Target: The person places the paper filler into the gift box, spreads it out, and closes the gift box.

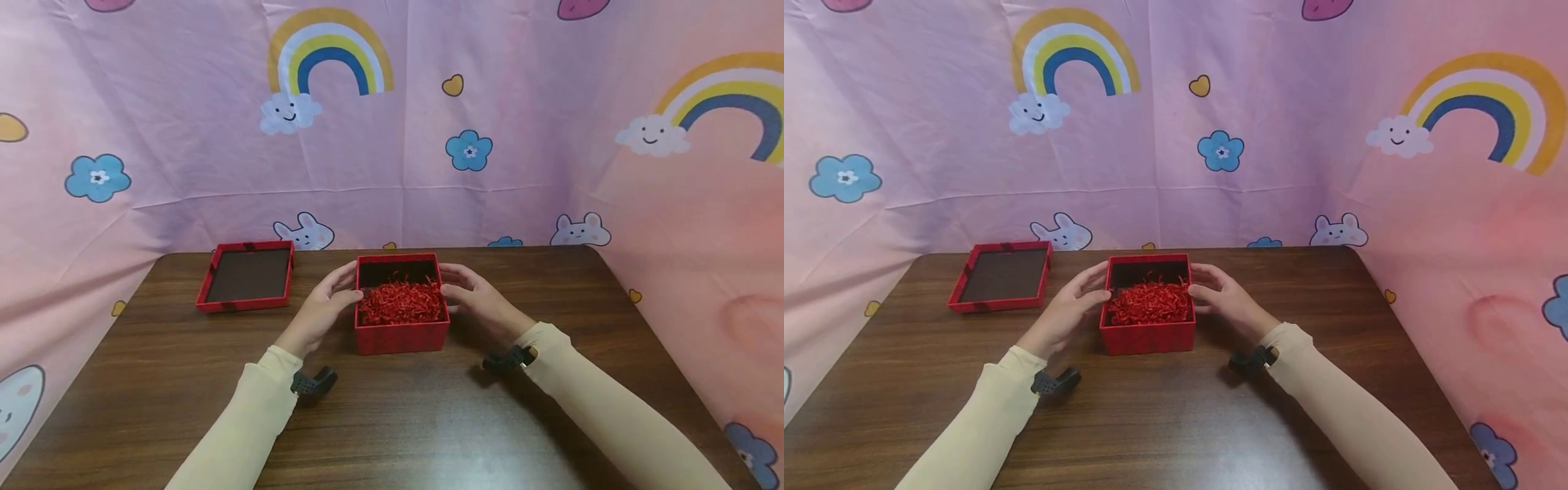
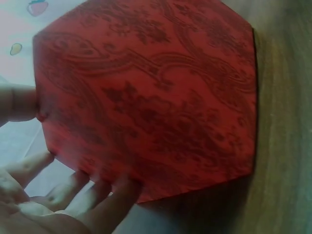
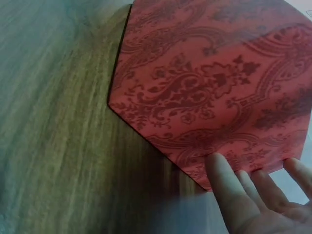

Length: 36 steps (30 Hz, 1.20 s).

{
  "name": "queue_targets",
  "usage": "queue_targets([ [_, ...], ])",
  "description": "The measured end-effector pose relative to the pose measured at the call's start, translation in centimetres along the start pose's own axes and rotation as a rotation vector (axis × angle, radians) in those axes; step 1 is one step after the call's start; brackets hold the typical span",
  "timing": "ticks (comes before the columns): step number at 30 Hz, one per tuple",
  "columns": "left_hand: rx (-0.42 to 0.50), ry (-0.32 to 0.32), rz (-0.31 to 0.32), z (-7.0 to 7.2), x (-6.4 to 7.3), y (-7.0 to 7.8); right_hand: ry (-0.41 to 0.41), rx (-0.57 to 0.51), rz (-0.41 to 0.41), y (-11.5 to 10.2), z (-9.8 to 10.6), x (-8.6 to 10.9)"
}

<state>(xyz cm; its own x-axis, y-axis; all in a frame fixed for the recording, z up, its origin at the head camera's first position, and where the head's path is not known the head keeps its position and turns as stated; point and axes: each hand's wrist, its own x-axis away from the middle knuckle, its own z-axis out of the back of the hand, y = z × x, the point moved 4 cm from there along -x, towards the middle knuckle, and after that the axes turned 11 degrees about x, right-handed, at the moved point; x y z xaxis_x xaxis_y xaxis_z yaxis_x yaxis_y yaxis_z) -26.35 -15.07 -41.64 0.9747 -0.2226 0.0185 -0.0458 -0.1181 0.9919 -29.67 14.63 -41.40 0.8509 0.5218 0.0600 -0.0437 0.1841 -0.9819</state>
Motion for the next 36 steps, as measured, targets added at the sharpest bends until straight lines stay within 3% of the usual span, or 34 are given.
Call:
queue_targets([
  [8,0.043,-0.005,0.007,0.4,0.1,-0.8,0.029,0.038,0.022,0.5,-0.1,0.1],
  [16,0.087,-0.026,0.045,0.3,0.4,-0.5,0.041,0.028,0.013,0.4,-0.2,0.2],
  [25,0.124,0.046,0.12,0.1,0.5,-0.6,0.031,0.024,0.018,0.5,-0.1,0.0],
  [32,0.184,0.001,0.097,0.6,0.8,0.0,0.017,0.013,0.039,0.7,0.0,0.0],
  [36,0.118,0.054,0.052,2.4,1.0,1.0,0.018,0.005,0.033,0.7,0.0,0.0],
])
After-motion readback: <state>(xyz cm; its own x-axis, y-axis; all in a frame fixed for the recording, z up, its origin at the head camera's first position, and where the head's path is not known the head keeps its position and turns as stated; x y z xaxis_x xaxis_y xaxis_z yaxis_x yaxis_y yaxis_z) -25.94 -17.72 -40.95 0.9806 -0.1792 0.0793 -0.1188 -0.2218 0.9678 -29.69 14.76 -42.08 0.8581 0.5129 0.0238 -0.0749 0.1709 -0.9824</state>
